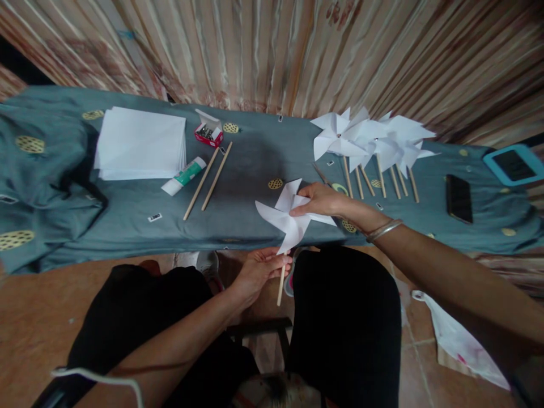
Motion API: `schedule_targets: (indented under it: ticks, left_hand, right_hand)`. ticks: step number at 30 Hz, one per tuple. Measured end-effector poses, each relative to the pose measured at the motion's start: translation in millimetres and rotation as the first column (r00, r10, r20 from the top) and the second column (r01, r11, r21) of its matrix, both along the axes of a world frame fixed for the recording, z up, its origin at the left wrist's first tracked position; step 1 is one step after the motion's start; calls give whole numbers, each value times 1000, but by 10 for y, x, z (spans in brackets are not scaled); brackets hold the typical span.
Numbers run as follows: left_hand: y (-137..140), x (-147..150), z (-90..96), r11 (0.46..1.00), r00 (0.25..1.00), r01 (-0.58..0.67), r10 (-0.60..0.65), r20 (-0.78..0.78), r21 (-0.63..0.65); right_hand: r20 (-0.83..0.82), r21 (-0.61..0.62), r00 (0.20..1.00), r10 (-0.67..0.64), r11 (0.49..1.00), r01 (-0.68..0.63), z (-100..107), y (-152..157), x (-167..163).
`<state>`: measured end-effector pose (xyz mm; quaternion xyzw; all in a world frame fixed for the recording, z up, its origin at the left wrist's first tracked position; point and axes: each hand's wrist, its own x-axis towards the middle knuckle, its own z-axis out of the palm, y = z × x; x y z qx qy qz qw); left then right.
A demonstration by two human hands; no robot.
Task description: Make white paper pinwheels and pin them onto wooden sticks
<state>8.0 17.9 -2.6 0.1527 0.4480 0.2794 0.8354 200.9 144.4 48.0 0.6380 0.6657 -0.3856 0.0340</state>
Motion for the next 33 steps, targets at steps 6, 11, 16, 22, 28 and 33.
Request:
schedule_targets:
  ticks: [6, 11, 16, 22, 28, 33]
  left_hand:
    - [12, 7, -10, 1000, 1000, 10, -10, 3, -17]
    - [27, 19, 6, 997, 997, 79, -79, 17, -20]
    - [16, 51, 2, 994, 994, 107, -107, -1, 19]
    - [4, 52, 10, 992, 995, 101, -101, -3, 71]
    - [-6, 60, -11, 988, 995, 102, -103, -1, 116]
    - [-6, 71, -25, 987, 994, 107, -107, -7, 119]
  right_hand:
    - [-35, -7, 998, 54, 998, -55, -49, 52, 58]
    - [-24, -26, 999, 36, 999, -36, -51, 66, 46]
    - [-33, -29, 999, 38, 999, -39, -30, 61, 24]
    - [-39, -40, 999, 30, 999, -32, -26, 65, 28]
    - [2, -59, 1000, 27, 998, -27, -29, 74, 8]
    - [12, -78, 1000, 22, 997, -21, -12, 64, -12]
